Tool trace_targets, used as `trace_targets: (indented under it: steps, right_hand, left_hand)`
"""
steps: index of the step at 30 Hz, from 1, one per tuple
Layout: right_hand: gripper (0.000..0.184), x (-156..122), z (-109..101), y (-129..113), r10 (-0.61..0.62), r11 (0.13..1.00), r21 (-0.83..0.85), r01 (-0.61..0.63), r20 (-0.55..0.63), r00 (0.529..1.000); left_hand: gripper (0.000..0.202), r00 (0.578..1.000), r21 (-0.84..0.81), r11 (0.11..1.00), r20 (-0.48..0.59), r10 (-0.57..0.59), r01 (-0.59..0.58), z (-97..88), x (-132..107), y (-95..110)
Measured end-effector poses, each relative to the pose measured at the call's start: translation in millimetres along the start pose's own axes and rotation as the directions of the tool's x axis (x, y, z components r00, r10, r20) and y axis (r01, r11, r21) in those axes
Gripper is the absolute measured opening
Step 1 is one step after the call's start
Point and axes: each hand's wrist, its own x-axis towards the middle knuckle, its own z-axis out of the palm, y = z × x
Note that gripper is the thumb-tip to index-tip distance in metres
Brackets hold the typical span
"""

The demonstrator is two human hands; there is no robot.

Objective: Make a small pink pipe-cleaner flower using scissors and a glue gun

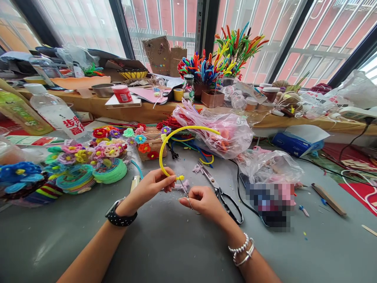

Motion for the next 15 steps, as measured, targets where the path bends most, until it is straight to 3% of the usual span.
trace_targets:
  steps: [4, 11, 15]
  right_hand:
    - [0.044, -0.5, -1.4, 0.0, 0.015, 0.999, 0.038, -0.016, 0.022, 1.000]
    - [0.042, -0.8, -2.0, -1.1, 0.011, 0.997, 0.076, -0.008, -0.036, 0.999]
    - [0.041, 0.1, -1.0, 2.0, 0.038, 0.998, 0.055, -0.037, -0.015, 0.999]
  left_hand:
    - [0.019, 1.000, 0.012, 1.000, 0.004, -0.001, 0.001, -1.7, 0.4, -2.8]
    - [0.019, 1.000, 0.048, 0.999, 0.002, -0.014, 0.014, -2.4, 0.6, -1.3]
    - [0.020, 0.989, 0.173, 0.981, -0.133, -0.068, 0.091, -4.1, 2.9, -5.5]
